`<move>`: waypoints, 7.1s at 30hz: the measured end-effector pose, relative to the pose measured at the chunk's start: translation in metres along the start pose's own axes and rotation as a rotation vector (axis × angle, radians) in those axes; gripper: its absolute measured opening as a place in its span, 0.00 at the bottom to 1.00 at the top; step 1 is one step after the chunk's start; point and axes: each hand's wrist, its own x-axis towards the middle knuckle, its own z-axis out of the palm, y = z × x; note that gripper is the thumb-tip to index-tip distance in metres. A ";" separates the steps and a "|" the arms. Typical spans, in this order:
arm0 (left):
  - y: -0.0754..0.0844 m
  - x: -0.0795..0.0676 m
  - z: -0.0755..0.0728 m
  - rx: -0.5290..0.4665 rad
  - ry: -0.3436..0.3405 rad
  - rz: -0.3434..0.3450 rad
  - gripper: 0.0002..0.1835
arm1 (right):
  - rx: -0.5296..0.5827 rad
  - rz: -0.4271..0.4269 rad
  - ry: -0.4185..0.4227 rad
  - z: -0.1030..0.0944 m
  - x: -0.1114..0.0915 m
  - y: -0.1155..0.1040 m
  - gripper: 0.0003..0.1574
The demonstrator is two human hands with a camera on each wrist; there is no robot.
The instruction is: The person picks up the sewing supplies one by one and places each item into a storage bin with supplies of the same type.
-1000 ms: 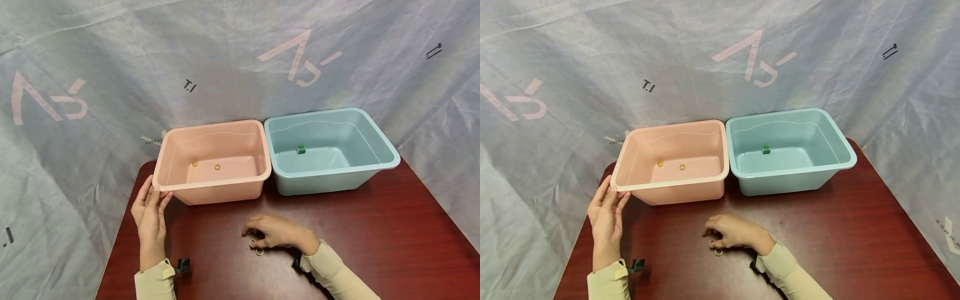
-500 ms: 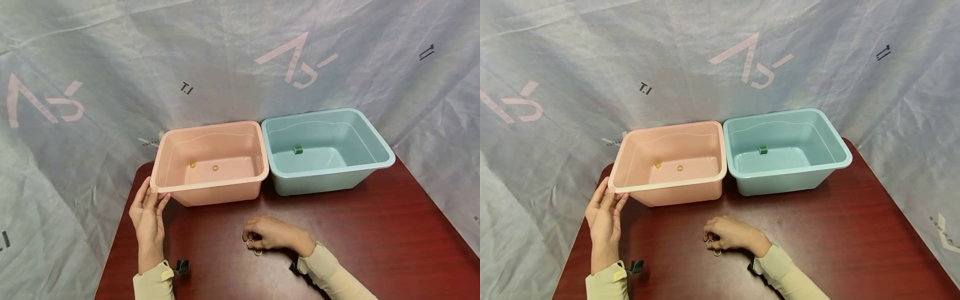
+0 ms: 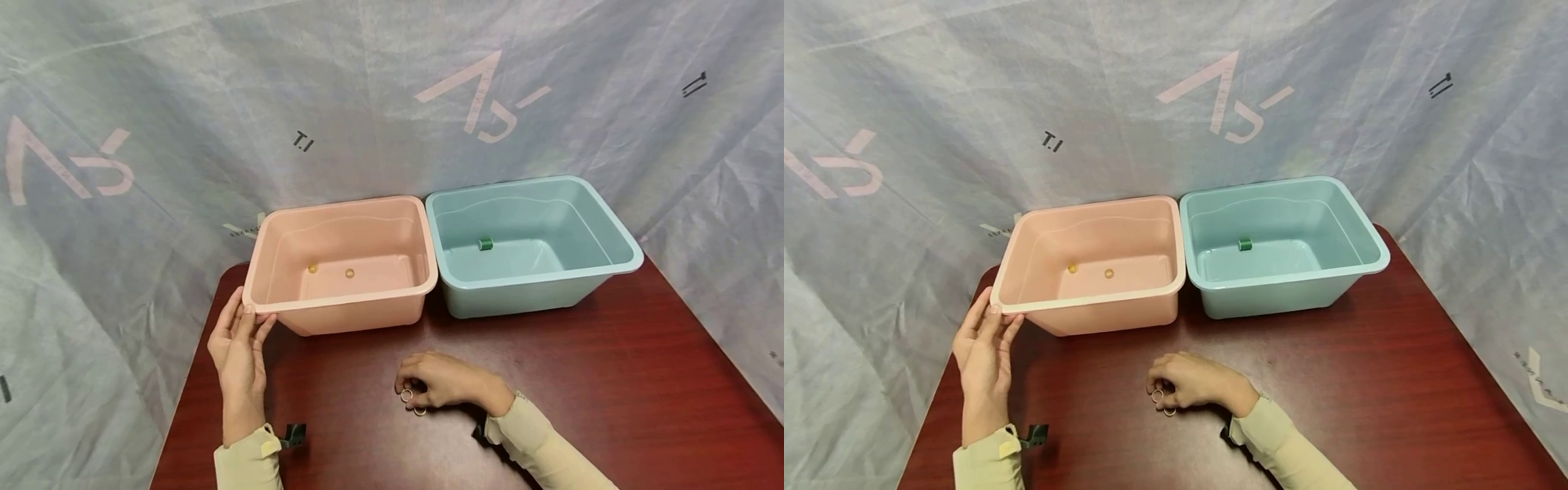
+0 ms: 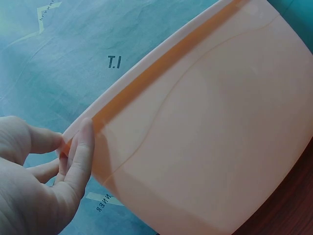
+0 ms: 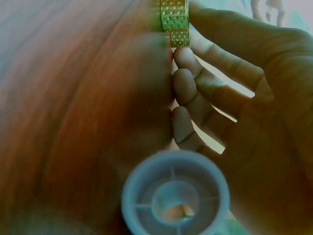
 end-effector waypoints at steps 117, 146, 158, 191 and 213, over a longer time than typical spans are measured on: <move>-0.008 0.013 0.003 -0.111 -0.008 -0.057 0.26 | 0.077 -0.113 0.264 -0.230 0.081 -0.001 0.08; 0.002 0.011 0.000 -0.078 0.057 -0.069 0.25 | 0.073 0.058 -0.004 -0.227 0.181 0.042 0.10; 0.008 0.001 -0.003 -0.012 0.090 -0.089 0.26 | 0.071 0.114 -0.060 -0.222 0.211 0.055 0.07; -0.012 -0.007 0.012 0.038 0.007 -0.094 0.26 | -0.080 0.151 -0.212 -0.160 0.210 0.103 0.15; -0.009 -0.014 0.006 0.000 0.032 -0.077 0.26 | -0.199 0.319 -0.276 -0.129 0.215 0.103 0.28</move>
